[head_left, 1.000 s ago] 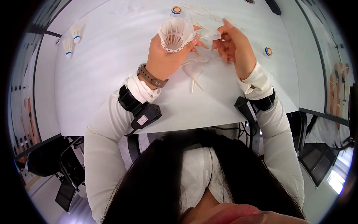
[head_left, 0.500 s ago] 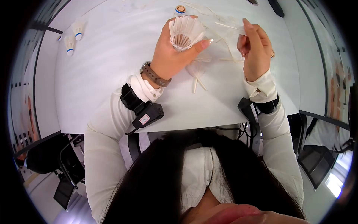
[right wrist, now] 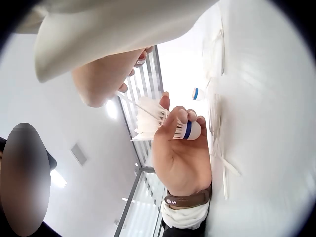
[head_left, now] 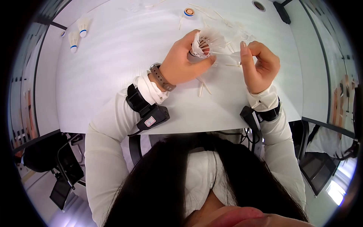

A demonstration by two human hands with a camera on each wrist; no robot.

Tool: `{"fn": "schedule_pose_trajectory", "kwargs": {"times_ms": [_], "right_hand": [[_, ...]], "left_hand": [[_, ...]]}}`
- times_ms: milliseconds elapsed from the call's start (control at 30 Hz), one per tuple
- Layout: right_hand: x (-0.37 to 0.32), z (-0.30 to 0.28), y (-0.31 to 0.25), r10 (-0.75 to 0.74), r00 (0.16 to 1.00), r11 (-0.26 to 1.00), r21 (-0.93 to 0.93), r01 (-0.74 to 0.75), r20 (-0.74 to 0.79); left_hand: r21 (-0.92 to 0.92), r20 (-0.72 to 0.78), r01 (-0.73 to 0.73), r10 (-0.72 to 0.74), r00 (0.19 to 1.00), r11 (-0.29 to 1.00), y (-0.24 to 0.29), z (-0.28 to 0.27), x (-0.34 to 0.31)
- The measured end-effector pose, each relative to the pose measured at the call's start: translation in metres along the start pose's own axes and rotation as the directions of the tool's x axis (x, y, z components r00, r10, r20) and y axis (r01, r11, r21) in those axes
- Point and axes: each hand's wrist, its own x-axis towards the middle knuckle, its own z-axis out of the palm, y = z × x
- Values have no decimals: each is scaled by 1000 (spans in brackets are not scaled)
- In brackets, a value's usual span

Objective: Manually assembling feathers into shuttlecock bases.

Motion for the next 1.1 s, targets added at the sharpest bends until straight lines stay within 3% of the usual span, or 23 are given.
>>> {"fn": "schedule_pose_trajectory", "kwargs": {"times_ms": [400, 700, 1100], "right_hand": [[2, 1, -8, -73, 994, 985, -153, 85, 81], [1, 0, -3, -182, 978, 962, -186, 199, 105], [2, 2, -3, -159, 980, 967, -180, 179, 122]], "left_hand": [[125, -70, -191, 200, 977, 974, -8, 1, 5], [113, -94, -177, 188, 978, 978, -13, 3, 6], [89, -81, -161, 168, 982, 983, -13, 2, 6]]}}
